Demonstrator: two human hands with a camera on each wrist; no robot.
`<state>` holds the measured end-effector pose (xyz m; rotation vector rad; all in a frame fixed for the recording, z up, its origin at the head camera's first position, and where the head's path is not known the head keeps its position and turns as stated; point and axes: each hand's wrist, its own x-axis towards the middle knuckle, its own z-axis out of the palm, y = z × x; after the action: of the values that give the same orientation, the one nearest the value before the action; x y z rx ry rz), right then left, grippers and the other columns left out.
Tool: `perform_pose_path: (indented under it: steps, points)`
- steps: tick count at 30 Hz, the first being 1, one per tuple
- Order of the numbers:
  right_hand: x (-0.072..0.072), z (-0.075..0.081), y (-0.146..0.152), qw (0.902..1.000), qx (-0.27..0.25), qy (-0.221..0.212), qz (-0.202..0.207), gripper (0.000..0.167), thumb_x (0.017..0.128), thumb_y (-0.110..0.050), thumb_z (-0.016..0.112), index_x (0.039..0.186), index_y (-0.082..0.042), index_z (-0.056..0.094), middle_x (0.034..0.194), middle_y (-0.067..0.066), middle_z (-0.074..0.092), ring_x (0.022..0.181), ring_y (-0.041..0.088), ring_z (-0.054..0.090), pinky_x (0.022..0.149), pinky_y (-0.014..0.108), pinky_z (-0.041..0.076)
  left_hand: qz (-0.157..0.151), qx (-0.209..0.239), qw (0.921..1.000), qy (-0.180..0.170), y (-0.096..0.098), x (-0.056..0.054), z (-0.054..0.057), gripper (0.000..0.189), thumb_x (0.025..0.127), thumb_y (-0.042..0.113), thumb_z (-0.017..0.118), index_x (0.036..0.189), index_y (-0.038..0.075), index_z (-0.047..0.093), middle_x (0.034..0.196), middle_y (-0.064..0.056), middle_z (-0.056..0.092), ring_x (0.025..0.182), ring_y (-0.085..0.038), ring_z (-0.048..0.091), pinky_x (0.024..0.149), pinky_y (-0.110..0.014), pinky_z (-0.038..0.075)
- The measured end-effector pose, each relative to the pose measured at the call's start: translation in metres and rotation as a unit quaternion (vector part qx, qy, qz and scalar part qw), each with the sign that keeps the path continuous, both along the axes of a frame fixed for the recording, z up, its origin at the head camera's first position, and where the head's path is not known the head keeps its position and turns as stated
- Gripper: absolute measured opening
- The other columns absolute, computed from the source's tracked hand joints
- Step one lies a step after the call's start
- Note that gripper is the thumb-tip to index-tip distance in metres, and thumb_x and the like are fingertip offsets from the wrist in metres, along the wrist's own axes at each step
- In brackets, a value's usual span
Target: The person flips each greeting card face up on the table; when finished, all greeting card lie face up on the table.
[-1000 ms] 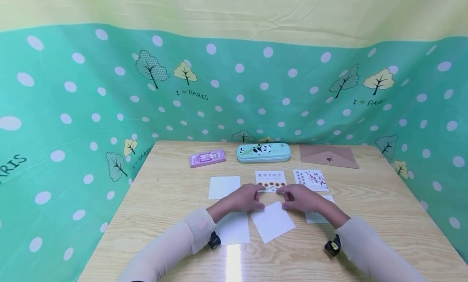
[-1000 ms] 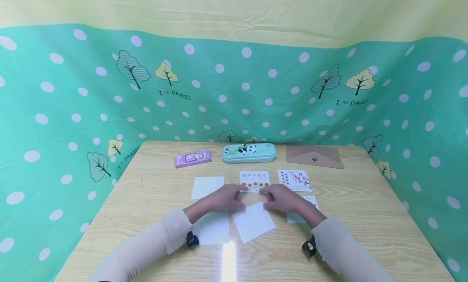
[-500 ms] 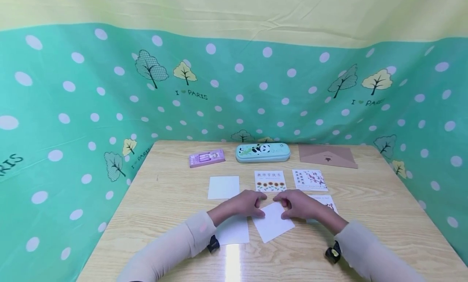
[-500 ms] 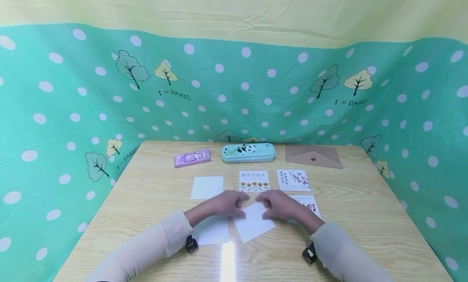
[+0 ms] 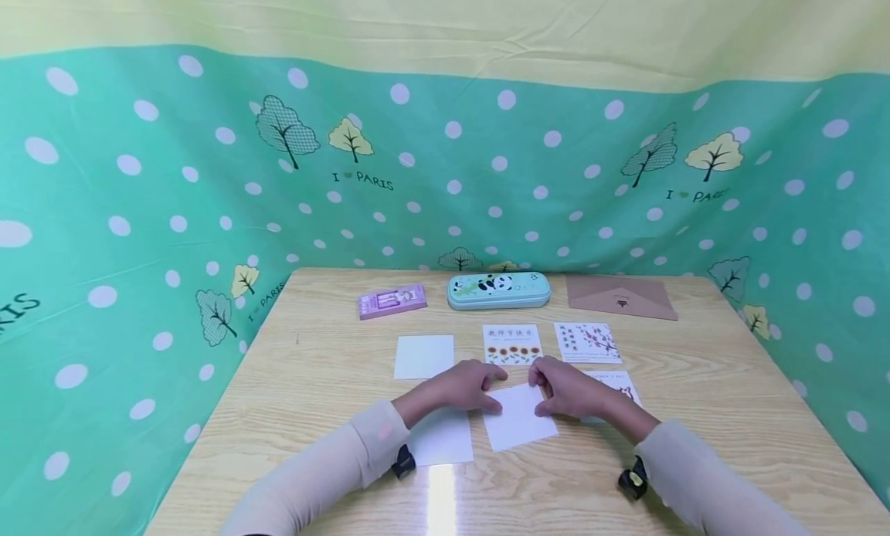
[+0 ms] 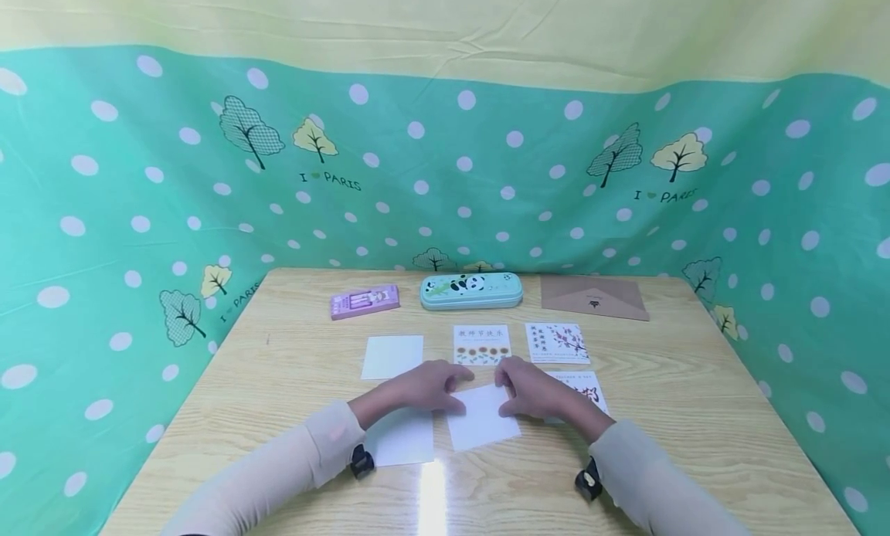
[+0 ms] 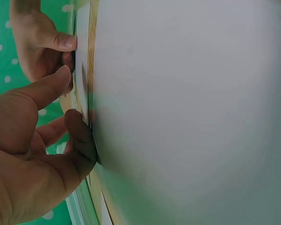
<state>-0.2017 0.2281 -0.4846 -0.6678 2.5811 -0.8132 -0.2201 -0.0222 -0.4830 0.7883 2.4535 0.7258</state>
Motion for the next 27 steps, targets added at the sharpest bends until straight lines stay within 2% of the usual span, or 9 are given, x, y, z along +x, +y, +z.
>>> perform_pose_path:
  steps: [5, 9, 14, 20, 23, 27]
  points:
    - [0.0020, 0.0012, -0.0005, 1.0000, -0.002, 0.004, -0.002, 0.039, 0.083, -0.016, 0.084, 0.109, -0.009, 0.057, 0.098, 0.002, 0.054, 0.085, 0.013, 0.049, 0.072, 0.025, 0.043, 0.010, 0.001, 0.9999, -0.009, -0.0001, -0.0004, 0.0015, 0.047, 0.085, 0.029, 0.083, 0.128, 0.019, 0.068, 0.082, 0.004, 0.054, 0.073, -0.008, 0.047, 0.066, -0.022, 0.039]
    - [0.0018, 0.0016, -0.0008, 1.0000, 0.000, 0.006, -0.002, 0.042, 0.082, -0.017, 0.084, 0.114, -0.009, 0.059, 0.101, 0.002, 0.055, 0.088, 0.013, 0.050, 0.076, 0.025, 0.044, 0.007, 0.005, 0.9998, -0.018, 0.0012, 0.0005, 0.0030, 0.042, 0.084, 0.026, 0.084, 0.123, 0.019, 0.070, 0.081, 0.003, 0.054, 0.072, -0.009, 0.047, 0.065, -0.021, 0.039]
    - [0.0014, 0.0028, -0.0026, 0.9999, 0.013, 0.006, -0.007, 0.042, 0.080, -0.018, 0.087, 0.109, -0.010, 0.059, 0.100, 0.003, 0.054, 0.089, 0.015, 0.049, 0.075, 0.025, 0.043, 0.012, 0.002, 0.9997, -0.021, 0.0022, 0.0021, 0.0048, 0.045, 0.084, 0.027, 0.084, 0.126, 0.018, 0.069, 0.083, 0.003, 0.055, 0.072, -0.009, 0.048, 0.064, -0.022, 0.040]
    - [0.0012, 0.0056, -0.0070, 0.9989, 0.018, -0.028, -0.034, 0.044, 0.080, -0.015, 0.087, 0.109, -0.010, 0.054, 0.099, 0.004, 0.054, 0.087, 0.017, 0.051, 0.072, 0.027, 0.043, 0.021, -0.009, 0.9996, -0.014, 0.0009, 0.0017, 0.0050, 0.050, 0.084, 0.029, 0.084, 0.130, 0.019, 0.067, 0.095, 0.003, 0.059, 0.082, -0.009, 0.053, 0.074, -0.024, 0.045]
    - [0.0021, 0.0052, -0.0069, 0.9980, 0.022, -0.039, -0.046, 0.044, 0.081, -0.016, 0.086, 0.111, -0.012, 0.053, 0.098, 0.001, 0.057, 0.087, 0.016, 0.053, 0.074, 0.028, 0.044, 0.031, -0.014, 0.9994, -0.011, 0.0001, 0.0009, 0.0052, 0.044, 0.083, 0.029, 0.085, 0.123, 0.017, 0.068, 0.099, 0.003, 0.060, 0.086, -0.010, 0.055, 0.078, -0.025, 0.048]
    - [0.0028, 0.0037, -0.0046, 0.9976, 0.021, -0.036, -0.055, 0.042, 0.084, -0.019, 0.084, 0.112, -0.015, 0.053, 0.098, -0.002, 0.060, 0.088, 0.015, 0.055, 0.076, 0.029, 0.046, 0.042, -0.020, 0.9989, -0.012, -0.0004, 0.0000, 0.0050, 0.033, 0.084, 0.029, 0.084, 0.109, 0.016, 0.068, 0.096, 0.004, 0.062, 0.085, -0.010, 0.057, 0.076, -0.025, 0.049]
